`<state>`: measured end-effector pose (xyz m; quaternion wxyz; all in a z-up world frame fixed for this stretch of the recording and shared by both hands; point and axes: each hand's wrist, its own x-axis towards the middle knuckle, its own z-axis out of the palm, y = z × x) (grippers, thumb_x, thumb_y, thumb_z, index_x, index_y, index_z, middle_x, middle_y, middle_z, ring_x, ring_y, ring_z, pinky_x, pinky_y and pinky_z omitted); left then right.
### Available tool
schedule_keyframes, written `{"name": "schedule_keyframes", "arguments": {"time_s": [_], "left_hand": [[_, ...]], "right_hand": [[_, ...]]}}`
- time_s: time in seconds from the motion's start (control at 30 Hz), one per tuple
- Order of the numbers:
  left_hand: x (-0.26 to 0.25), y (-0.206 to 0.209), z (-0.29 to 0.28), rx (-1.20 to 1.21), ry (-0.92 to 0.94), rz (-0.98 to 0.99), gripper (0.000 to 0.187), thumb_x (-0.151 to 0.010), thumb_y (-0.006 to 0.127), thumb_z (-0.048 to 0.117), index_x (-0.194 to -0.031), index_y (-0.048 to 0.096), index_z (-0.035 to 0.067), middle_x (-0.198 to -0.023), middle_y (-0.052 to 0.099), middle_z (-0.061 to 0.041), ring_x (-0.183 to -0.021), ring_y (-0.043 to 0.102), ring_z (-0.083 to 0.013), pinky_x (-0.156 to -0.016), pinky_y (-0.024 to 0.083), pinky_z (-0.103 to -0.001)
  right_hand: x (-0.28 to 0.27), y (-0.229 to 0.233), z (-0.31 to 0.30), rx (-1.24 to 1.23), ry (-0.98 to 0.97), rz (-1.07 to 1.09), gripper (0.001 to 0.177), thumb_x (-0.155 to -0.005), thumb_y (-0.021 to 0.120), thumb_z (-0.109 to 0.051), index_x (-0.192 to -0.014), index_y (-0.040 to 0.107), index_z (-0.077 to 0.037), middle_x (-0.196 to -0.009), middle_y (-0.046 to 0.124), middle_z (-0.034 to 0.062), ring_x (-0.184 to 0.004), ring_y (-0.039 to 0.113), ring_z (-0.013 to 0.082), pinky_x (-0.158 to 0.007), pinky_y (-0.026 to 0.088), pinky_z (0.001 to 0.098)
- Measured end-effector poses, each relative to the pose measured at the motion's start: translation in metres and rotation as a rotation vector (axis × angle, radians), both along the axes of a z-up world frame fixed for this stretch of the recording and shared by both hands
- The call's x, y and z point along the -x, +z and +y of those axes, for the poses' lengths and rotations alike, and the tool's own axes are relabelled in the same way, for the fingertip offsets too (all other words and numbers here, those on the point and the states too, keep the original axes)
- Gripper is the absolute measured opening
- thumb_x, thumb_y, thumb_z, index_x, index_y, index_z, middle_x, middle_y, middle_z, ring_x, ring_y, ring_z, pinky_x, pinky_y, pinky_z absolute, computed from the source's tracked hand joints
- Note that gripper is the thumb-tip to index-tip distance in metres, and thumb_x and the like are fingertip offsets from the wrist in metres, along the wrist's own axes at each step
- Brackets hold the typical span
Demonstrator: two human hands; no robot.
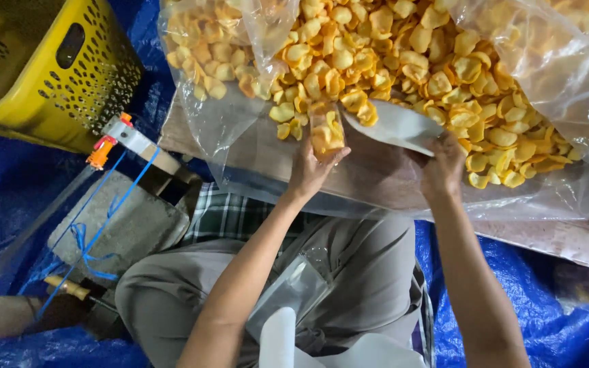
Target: Packaging fried chips into small plastic bags and sealing them using a manual heat sealer.
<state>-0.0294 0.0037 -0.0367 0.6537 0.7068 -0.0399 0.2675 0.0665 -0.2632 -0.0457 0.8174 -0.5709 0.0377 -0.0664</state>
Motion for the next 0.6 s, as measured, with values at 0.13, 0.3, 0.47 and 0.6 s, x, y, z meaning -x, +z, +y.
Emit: {"name": "schedule_keyframes", "arguments": {"time_s": [0.13,0.3,0.47,0.6], "left_hand": [[-0.017,-0.005,-0.008,-0.051,-0.014,-0.023,0.076,-0.09,0.085,0.033,-0.152,0.046,0.014,-0.138,0.061,-0.018,-0.13,0.06,-0.036,-0.109,0.048,-0.053],[-0.019,0.034,0.006,-0.409,0.048,-0.047,0.08,-0.083,0.084,0.018,-0.151,0.043,0.013,-0.13,0.067,-0.011,-0.111,0.069,-0.0279,-0.093,0.059,-0.037],[-0.015,0.056,0.007,-0.519,0.033,0.11,0.083,-0.082,0.079,0.017,-0.151,0.035,0.012,-0.138,0.063,-0.015,-0.116,0.07,-0.0345,-0.092,0.058,-0.045],[-0.02,0.043,0.004,-0.399,0.029,0.018,0.065,-0.081,0.084,0.021,-0.132,0.045,0.009,-0.118,0.067,-0.014,-0.101,0.07,-0.03,-0.084,0.058,-0.041]], "right_hand": [[0.011,0.083,-0.014,0.136,-0.005,-0.061,0.02,-0.106,0.056,-0.01,-0.126,0.06,-0.012,-0.098,0.067,0.0098,-0.07,0.075,0.0212,-0.057,0.069,0.0349],[0.02,0.176,-0.038,0.266,0.103,-0.193,0.033,-0.101,0.061,-0.008,-0.133,0.06,-0.006,-0.123,0.067,0.005,-0.105,0.071,0.0129,-0.093,0.066,0.0186],[0.014,0.192,-0.053,0.633,0.11,-0.281,0.026,-0.112,0.058,0.0,-0.137,0.063,-0.005,-0.12,0.067,0.0008,-0.101,0.063,0.0046,-0.096,0.053,0.0146],[0.014,0.175,-0.053,0.474,0.122,-0.153,0.032,-0.104,0.06,-0.007,-0.136,0.063,-0.008,-0.122,0.069,0.0039,-0.104,0.069,0.01,-0.093,0.061,0.0171]]}}
